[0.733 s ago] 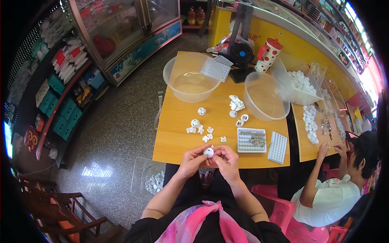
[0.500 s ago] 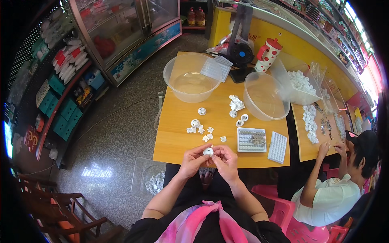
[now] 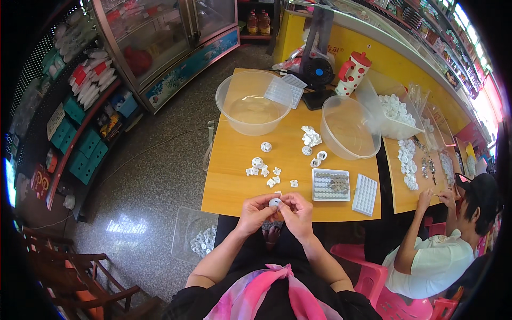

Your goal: The person assembles small light modules by inserting batteries and electronic components from a tray into plastic housings by hand and testing the lights.

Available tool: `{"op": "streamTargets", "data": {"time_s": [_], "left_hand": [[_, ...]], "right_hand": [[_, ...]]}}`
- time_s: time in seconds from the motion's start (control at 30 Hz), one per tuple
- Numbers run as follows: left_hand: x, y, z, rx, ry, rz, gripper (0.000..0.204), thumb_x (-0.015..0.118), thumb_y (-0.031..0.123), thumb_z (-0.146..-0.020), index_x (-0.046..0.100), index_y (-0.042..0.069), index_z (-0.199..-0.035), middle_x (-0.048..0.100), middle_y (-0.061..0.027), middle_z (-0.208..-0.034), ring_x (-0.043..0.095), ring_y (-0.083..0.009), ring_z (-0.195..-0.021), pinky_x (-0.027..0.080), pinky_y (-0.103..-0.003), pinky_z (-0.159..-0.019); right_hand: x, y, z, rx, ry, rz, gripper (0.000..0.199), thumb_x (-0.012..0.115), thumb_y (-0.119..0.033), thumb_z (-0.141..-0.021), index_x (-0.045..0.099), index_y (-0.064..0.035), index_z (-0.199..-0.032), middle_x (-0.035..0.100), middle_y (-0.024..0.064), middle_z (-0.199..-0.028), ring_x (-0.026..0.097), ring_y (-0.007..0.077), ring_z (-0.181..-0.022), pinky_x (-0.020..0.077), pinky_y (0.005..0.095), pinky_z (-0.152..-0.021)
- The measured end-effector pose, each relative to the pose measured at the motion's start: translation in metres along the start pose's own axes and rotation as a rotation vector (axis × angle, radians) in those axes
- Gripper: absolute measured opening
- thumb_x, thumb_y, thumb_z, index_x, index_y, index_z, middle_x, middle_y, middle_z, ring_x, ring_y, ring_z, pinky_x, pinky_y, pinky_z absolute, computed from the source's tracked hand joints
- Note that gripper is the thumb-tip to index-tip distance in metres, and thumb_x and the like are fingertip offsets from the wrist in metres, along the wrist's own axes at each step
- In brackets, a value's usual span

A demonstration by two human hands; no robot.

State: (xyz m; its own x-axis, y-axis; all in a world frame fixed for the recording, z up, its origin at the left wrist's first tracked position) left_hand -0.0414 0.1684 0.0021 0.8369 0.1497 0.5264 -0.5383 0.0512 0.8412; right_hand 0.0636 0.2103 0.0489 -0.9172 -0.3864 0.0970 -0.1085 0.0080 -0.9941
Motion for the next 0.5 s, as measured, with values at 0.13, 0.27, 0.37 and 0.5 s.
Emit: {"op": "streamTargets", "data": {"time_s": [0.13, 0.27, 0.37, 0.5], "left_hand": [[0.001, 0.0, 0.0, -0.011, -0.011, -0.012, 0.032, 0.06, -0.002, -0.085, 0.06, 0.0, -0.117, 0.066, -0.0063, -0.089, 0.059, -0.0077, -0.064, 0.049, -0.02, -0.056], [0.005, 0.005, 0.002, 0.036, -0.043, -0.065, 0.032, 0.059, -0.001, -0.086, 0.06, 0.0, -0.118, 0.065, -0.0051, -0.087, 0.059, -0.0074, -0.065, 0.049, -0.021, -0.057], [0.004, 0.007, 0.004, 0.04, -0.033, -0.035, 0.033, 0.06, -0.002, -0.085, 0.059, -0.001, -0.118, 0.065, -0.0061, -0.088, 0.059, -0.0083, -0.066, 0.05, -0.022, -0.057], [-0.006, 0.028, 0.022, 0.069, 0.001, 0.021, 0.037, 0.062, -0.002, -0.084, 0.057, 0.0, -0.121, 0.066, -0.0104, -0.099, 0.062, -0.0109, -0.069, 0.049, -0.021, -0.057]], "right_hand": [[-0.004, 0.004, -0.001, -0.044, -0.022, 0.093, 0.006, 0.059, 0.005, -0.084, 0.059, 0.002, -0.088, 0.064, 0.0049, -0.077, 0.059, 0.0058, -0.066, 0.0475, 0.0198, -0.058], [0.0, 0.002, 0.0, -0.057, -0.02, 0.047, 0.004, 0.059, 0.005, -0.083, 0.06, 0.0012, -0.083, 0.064, 0.0049, -0.073, 0.06, 0.0068, -0.061, 0.0472, 0.0197, -0.055], [-0.002, 0.006, -0.002, -0.059, -0.008, 0.063, 0.003, 0.06, 0.004, -0.083, 0.06, 0.0011, -0.085, 0.063, 0.0036, -0.073, 0.059, 0.0059, -0.062, 0.0461, 0.0186, -0.054], [-0.017, -0.011, -0.002, -0.03, 0.073, 0.003, 0.004, 0.06, 0.001, -0.086, 0.061, 0.0012, -0.09, 0.061, 0.0022, -0.074, 0.057, 0.0049, -0.064, 0.0446, 0.0179, -0.055]]}}
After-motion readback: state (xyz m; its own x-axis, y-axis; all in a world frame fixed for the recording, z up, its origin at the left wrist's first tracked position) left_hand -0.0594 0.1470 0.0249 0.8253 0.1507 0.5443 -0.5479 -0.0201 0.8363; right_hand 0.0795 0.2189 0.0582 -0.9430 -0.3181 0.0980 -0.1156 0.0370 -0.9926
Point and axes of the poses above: each hand's wrist, its own z-axis away from the middle knuckle, its own x-axis out of the palm, y = z × x, the point moved 10 cm from there along -z, towards the middle knuckle
